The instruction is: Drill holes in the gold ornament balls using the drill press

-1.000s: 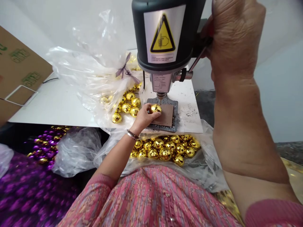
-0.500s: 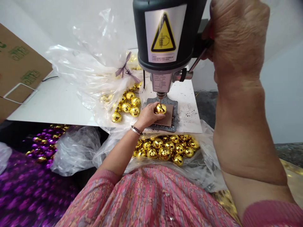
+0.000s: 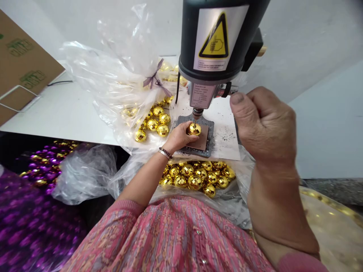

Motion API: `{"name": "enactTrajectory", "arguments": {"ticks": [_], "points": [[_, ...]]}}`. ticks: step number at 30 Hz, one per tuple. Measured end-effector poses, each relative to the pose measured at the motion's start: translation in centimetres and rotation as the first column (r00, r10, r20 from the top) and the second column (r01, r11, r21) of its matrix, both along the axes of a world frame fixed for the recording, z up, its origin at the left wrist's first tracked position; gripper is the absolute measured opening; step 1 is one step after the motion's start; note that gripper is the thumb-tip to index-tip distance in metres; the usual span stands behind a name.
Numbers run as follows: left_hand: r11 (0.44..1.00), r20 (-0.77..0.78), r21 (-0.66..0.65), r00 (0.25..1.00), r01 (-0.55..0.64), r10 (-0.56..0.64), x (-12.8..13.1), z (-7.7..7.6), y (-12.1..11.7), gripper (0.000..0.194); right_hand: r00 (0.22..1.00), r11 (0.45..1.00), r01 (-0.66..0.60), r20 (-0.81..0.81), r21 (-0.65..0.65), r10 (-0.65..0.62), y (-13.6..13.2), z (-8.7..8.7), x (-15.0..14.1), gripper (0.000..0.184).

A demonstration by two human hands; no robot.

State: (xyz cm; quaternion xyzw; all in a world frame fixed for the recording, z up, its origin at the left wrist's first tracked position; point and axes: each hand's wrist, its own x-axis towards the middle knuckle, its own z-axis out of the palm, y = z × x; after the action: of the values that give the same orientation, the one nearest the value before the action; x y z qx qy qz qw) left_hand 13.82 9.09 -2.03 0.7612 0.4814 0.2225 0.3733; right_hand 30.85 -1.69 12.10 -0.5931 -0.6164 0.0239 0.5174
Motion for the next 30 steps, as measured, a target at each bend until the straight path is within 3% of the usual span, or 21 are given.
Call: {"name": "enactTrajectory", "arguments": {"ticks": [5, 11, 18, 22, 25, 28, 30], "points": [[1.000, -0.038, -0.001, 0.999, 0.016, -0.016, 0.0, 0.2, -0.3, 0.053, 0.989, 0.966, 0.140, 0.011, 0.219, -0.146, 0.8, -2.8, -1.1, 0.055], [1.000, -0.037, 0.009, 0.999, -0.004, 0.004, -0.1, 0.7, -0.6, 0.042, 0.956, 0.910, 0.286, -0.023, 0.300, -0.293, 1.6, -5.8, -1.6, 0.055], [1.000, -0.002, -0.004, 1.000, 0.002, -0.002, -0.2, 0.5, -0.7, 0.039, 0.954, 0.877, 0.298, -0.094, 0.377, -0.284, 2.4, -7.9, -1.7, 0.044], [1.000, 0.000, -0.001, 1.000, 0.020, -0.020, -0.2, 0.5, -0.7, 0.037, 0.960, 0.874, 0.278, -0.097, 0.399, -0.261, 2.6, -9.2, -2.1, 0.051], [1.000, -0.006, -0.015, 1.000, 0.017, -0.017, -0.1, 0.7, -0.8, 0.038, 0.960, 0.873, 0.281, -0.102, 0.400, -0.262, 2.8, -7.9, -1.9, 0.057], [0.999, -0.026, -0.022, 0.999, -0.030, 0.030, 0.0, 0.8, -1.0, 0.040, 0.949, 0.880, 0.314, -0.130, 0.356, -0.286, 3.5, -4.0, -1.0, 0.056], [0.998, -0.011, -0.021, 0.998, -0.063, 0.062, -0.1, 0.7, -1.3, 0.040, 0.965, 0.934, 0.250, -0.143, 0.255, -0.219, 4.3, -1.0, -0.3, 0.048]]}}
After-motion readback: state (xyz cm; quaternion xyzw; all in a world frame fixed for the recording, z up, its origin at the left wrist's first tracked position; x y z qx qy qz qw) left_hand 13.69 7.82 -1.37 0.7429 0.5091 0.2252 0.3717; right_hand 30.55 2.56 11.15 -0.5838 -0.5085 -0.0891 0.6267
